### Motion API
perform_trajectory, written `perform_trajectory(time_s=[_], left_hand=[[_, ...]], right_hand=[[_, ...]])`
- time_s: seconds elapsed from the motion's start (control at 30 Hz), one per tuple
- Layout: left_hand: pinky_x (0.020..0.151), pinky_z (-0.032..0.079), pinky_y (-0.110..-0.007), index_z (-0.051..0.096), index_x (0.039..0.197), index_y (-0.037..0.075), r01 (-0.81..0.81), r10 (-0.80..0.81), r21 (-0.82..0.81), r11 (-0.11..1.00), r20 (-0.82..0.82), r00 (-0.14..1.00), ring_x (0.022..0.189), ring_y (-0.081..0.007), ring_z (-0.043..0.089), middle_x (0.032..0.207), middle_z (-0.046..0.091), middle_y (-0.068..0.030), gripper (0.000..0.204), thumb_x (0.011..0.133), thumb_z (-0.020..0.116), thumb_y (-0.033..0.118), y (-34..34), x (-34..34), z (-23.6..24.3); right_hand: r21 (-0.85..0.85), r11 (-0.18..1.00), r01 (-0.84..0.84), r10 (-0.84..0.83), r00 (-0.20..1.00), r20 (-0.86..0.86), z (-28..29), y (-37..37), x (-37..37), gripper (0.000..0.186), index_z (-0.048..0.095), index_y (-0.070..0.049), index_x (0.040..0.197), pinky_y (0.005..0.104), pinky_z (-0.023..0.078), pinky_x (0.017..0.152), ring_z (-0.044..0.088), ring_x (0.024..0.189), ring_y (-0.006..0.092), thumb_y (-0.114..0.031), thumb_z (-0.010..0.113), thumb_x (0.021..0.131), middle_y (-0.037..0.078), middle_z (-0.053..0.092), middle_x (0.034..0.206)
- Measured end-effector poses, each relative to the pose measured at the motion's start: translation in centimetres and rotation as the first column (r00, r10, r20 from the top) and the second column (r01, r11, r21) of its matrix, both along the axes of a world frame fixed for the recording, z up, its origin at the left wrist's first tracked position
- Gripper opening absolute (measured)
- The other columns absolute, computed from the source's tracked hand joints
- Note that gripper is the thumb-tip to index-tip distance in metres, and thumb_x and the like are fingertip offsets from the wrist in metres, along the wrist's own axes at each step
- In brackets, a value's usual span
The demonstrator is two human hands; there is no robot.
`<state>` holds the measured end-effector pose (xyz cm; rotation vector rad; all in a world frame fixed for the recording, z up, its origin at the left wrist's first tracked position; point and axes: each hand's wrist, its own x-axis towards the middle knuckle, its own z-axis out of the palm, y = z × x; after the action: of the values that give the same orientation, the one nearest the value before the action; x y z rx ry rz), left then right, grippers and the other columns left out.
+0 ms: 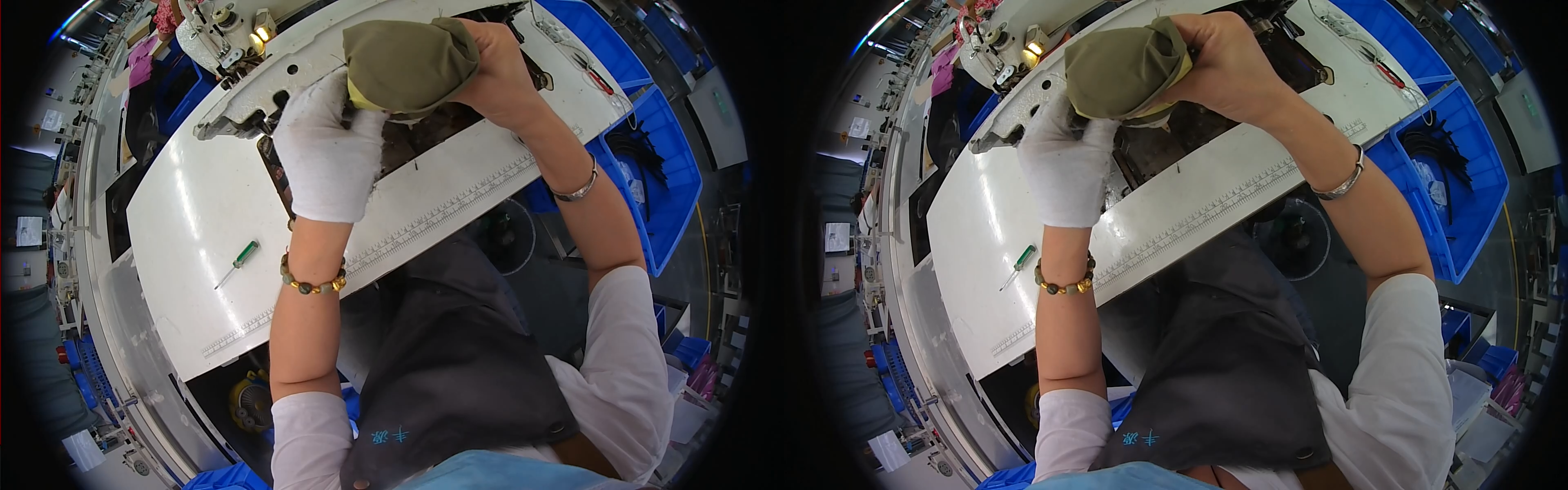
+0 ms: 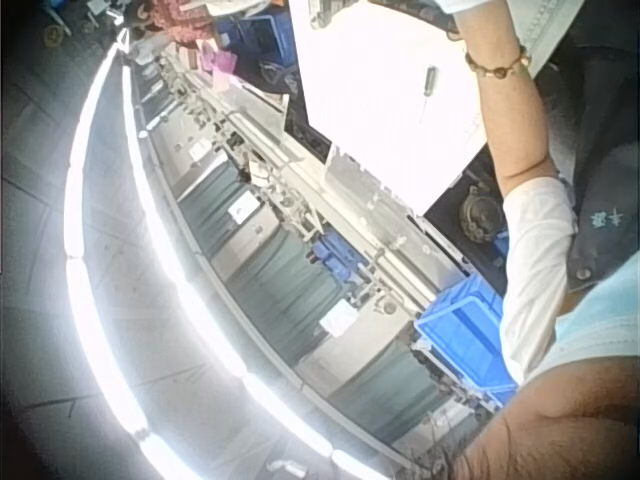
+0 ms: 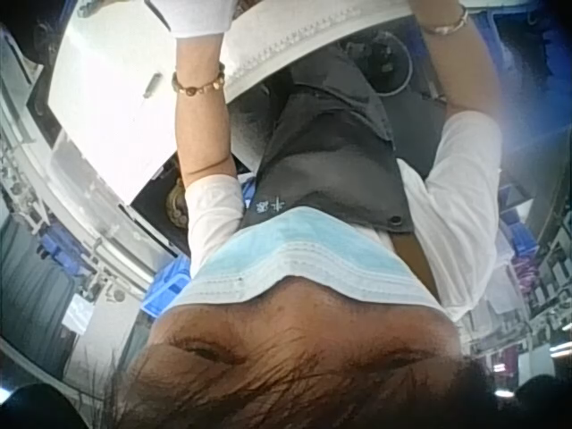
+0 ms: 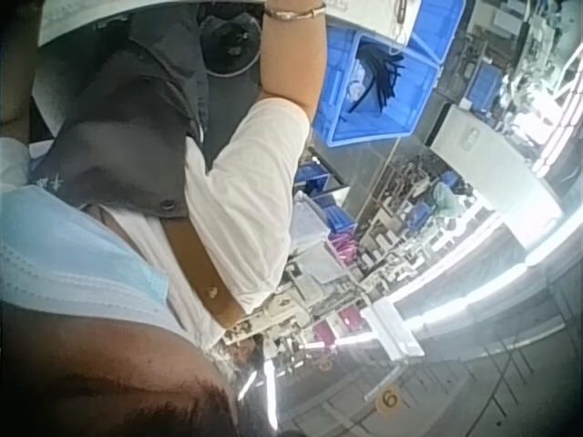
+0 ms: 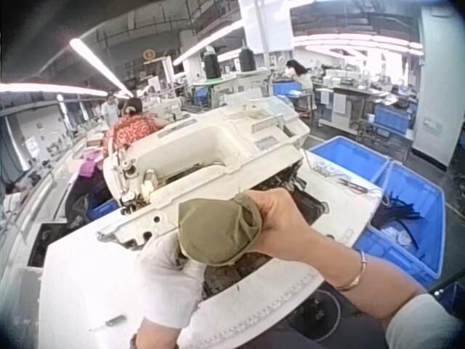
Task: Oiling and cleaning the internal components of an industrial sewing machine.
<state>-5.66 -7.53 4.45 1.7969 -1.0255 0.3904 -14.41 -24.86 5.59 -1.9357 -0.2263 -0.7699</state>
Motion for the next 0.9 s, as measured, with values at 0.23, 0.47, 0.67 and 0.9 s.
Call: perform_trajectory(time_s=[0.23, 0.47, 0.67, 0.9], left_hand=[[0.070, 0.049, -0.034, 0.066, 0.098, 0.006, -0.048, 0.048, -0.015, 0.999, 0.002, 0.999, 0.077, -0.0254, 0.060, 0.080, 0.065, -0.0112, 0.030, 0.070, 0.073, 0.013, 0.7, 0.2, -0.8], [0.058, 0.046, -0.023, 0.063, 0.098, -0.003, 0.210, -0.126, -0.032, 0.977, -0.884, 0.450, 0.061, -0.0089, 0.054, 0.075, 0.060, -0.0006, 0.050, 0.089, 0.058, 0.046, 4.9, 0.7, -1.9], [0.069, 0.045, -0.024, 0.063, 0.104, -0.004, 0.455, -0.029, 0.139, 0.880, -0.939, 0.343, 0.074, -0.0084, 0.055, 0.084, 0.062, -0.0041, 0.052, 0.086, 0.061, 0.045, 5.8, 1.7, -1.9], [0.074, 0.050, -0.024, 0.060, 0.109, -0.006, 0.572, 0.013, 0.226, 0.788, -0.936, 0.352, 0.087, -0.0138, 0.060, 0.097, 0.064, -0.0096, 0.045, 0.080, 0.071, 0.027, 5.6, 2.8, 1.4]], right_hand=[[-0.093, 0.993, 0.074, -0.067, 0.994, 0.084, -0.3, 0.5, 0.4, 0.028, 0.065, -0.004, 0.088, 0.0266, 0.049, 0.071, 0.059, 0.075, 0.0103, -0.003, 0.078, 0.064, 0.000, 0.067, 0.084], [-0.525, 0.703, 0.480, -0.222, 0.850, 0.478, -4.4, 3.6, -1.6, 0.027, 0.066, -0.010, 0.085, 0.0311, 0.039, 0.069, 0.053, 0.074, 0.0185, -0.006, 0.068, 0.058, 0.000, 0.066, 0.090], [-0.447, 0.648, 0.616, -0.288, 0.742, 0.606, -8.5, 8.4, -3.0, 0.020, 0.067, -0.020, 0.085, 0.0273, 0.039, 0.072, 0.049, 0.077, 0.0108, -0.015, 0.068, 0.065, -0.007, 0.054, 0.086], [-0.334, 0.695, 0.636, -0.436, 0.743, 0.507, -9.2, 10.2, -3.2, 0.027, 0.065, -0.019, 0.089, 0.0282, 0.039, 0.072, 0.050, 0.077, 0.0119, -0.010, 0.070, 0.065, -0.005, 0.053, 0.089]])
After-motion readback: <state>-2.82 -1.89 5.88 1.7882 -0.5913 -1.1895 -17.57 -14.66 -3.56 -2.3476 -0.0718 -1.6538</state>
